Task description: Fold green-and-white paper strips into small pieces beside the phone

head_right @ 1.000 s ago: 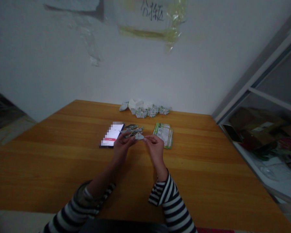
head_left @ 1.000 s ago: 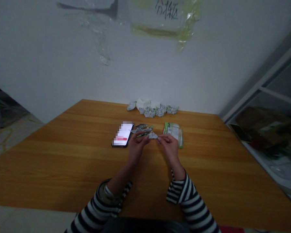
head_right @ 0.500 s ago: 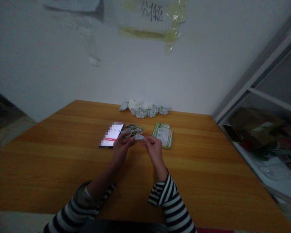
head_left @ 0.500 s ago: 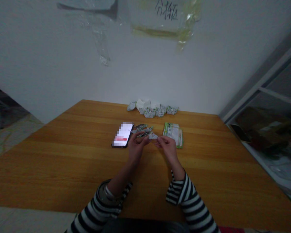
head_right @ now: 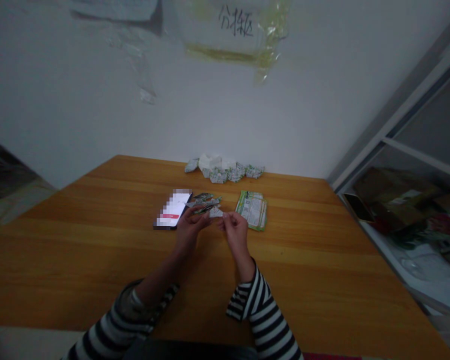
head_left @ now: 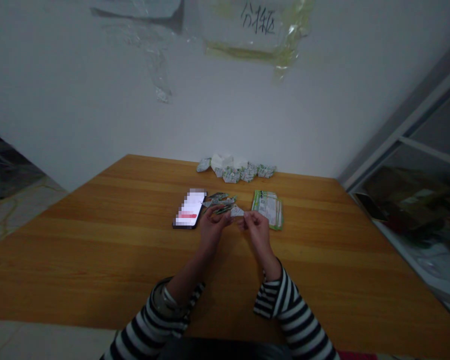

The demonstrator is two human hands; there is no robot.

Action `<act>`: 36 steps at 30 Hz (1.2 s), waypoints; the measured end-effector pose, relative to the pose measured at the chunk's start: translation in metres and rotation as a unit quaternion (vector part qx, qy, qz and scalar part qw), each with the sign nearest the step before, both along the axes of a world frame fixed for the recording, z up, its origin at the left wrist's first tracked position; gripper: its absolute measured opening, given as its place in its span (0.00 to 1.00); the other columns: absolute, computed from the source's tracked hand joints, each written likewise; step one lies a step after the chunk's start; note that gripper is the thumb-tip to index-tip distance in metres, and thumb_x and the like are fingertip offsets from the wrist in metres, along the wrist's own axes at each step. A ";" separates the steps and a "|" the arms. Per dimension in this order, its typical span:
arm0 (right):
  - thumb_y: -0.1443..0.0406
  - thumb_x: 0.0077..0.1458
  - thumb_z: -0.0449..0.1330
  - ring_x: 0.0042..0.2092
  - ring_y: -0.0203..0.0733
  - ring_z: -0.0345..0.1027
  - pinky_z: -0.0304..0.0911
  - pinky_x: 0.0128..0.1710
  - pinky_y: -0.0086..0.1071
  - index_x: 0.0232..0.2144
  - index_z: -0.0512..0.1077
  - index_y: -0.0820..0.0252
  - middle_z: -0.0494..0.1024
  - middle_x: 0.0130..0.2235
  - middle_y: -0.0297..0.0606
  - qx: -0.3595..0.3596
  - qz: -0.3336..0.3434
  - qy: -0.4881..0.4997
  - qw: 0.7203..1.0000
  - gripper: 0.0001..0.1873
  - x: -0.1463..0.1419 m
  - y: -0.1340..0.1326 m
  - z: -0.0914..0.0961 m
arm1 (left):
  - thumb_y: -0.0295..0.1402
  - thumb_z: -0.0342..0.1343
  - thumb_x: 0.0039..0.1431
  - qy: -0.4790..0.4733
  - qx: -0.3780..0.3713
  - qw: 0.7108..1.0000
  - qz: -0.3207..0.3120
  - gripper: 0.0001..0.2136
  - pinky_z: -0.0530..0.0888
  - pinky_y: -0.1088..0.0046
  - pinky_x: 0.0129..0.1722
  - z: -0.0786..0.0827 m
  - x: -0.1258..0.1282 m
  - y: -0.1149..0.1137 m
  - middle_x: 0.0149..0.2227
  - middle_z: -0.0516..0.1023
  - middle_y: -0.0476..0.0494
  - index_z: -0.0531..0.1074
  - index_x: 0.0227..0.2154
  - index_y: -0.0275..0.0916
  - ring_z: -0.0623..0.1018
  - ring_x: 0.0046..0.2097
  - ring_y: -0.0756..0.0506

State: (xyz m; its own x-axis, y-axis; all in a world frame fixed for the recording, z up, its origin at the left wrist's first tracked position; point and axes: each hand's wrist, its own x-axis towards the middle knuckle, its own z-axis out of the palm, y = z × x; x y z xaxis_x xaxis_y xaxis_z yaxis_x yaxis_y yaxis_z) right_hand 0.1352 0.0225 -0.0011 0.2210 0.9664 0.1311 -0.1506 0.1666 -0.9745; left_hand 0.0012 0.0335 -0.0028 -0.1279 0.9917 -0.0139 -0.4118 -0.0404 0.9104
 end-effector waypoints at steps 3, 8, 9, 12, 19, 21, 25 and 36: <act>0.48 0.44 0.67 0.23 0.38 0.69 0.65 0.24 0.30 0.25 0.74 0.60 0.78 0.23 0.35 -0.038 0.031 0.045 0.998 0.20 -0.006 0.001 -0.002 | 0.38 0.70 0.42 0.006 0.001 1.000 0.002 0.23 0.79 0.64 0.39 -0.001 -0.001 0.002 0.30 0.84 0.43 0.71 0.41 0.37 0.83 0.31 0.43; 0.52 0.40 0.70 0.21 0.36 0.68 0.63 0.21 0.29 0.26 0.77 0.62 0.79 0.23 0.36 -0.061 0.030 0.068 0.995 0.19 -0.013 0.002 -0.008 | 0.37 0.70 0.41 0.064 0.016 0.998 -0.024 0.22 0.79 0.64 0.38 0.005 0.002 -0.003 0.29 0.84 0.43 0.73 0.40 0.36 0.83 0.32 0.41; 0.52 0.40 0.70 0.21 0.36 0.68 0.63 0.22 0.28 0.26 0.77 0.62 0.79 0.23 0.36 -0.059 0.033 0.072 0.995 0.19 -0.013 0.001 -0.009 | 0.37 0.70 0.41 0.067 0.017 0.997 -0.029 0.22 0.79 0.65 0.37 0.006 0.003 -0.004 0.28 0.83 0.43 0.73 0.40 0.36 0.83 0.32 0.41; 0.54 0.42 0.70 0.22 0.35 0.68 0.64 0.23 0.28 0.25 0.77 0.62 0.78 0.22 0.35 -0.045 0.037 0.082 0.995 0.17 -0.013 0.000 -0.010 | 0.36 0.71 0.40 0.056 0.017 0.997 -0.040 0.22 0.79 0.65 0.35 0.007 0.004 -0.005 0.28 0.83 0.44 0.72 0.40 0.37 0.83 0.31 0.41; 0.48 0.44 0.67 0.22 0.40 0.71 0.68 0.25 0.33 0.25 0.77 0.61 0.79 0.22 0.36 -0.035 0.082 0.047 0.995 0.21 -0.011 -0.001 -0.003 | 0.38 0.70 0.41 0.050 0.023 0.998 -0.025 0.21 0.78 0.69 0.31 0.001 0.001 0.000 0.26 0.82 0.44 0.75 0.39 0.36 0.81 0.28 0.43; 0.44 0.45 0.64 0.23 0.41 0.72 0.70 0.26 0.34 0.28 0.78 0.59 0.80 0.23 0.36 -0.037 0.132 0.032 0.990 0.24 -0.010 -0.001 -0.002 | 0.39 0.69 0.42 0.044 0.021 0.999 -0.020 0.21 0.77 0.70 0.30 0.000 -0.002 0.001 0.26 0.82 0.45 0.75 0.40 0.36 0.81 0.28 0.45; 0.40 0.47 0.60 0.22 0.42 0.72 0.69 0.24 0.34 0.27 0.77 0.57 0.79 0.23 0.36 -0.034 0.148 0.006 0.988 0.27 -0.008 0.000 -0.001 | 0.39 0.69 0.43 0.036 0.013 0.999 -0.025 0.21 0.76 0.71 0.30 0.000 -0.005 0.002 0.26 0.82 0.46 0.75 0.40 0.36 0.80 0.26 0.46; 0.41 0.48 0.59 0.20 0.42 0.69 0.65 0.20 0.33 0.22 0.76 0.59 0.76 0.18 0.36 -0.039 0.087 0.034 0.995 0.27 -0.013 0.004 -0.013 | 0.38 0.68 0.45 0.063 0.028 0.997 -0.030 0.19 0.78 0.70 0.31 -0.007 -0.002 0.002 0.29 0.83 0.42 0.75 0.40 0.35 0.82 0.30 0.43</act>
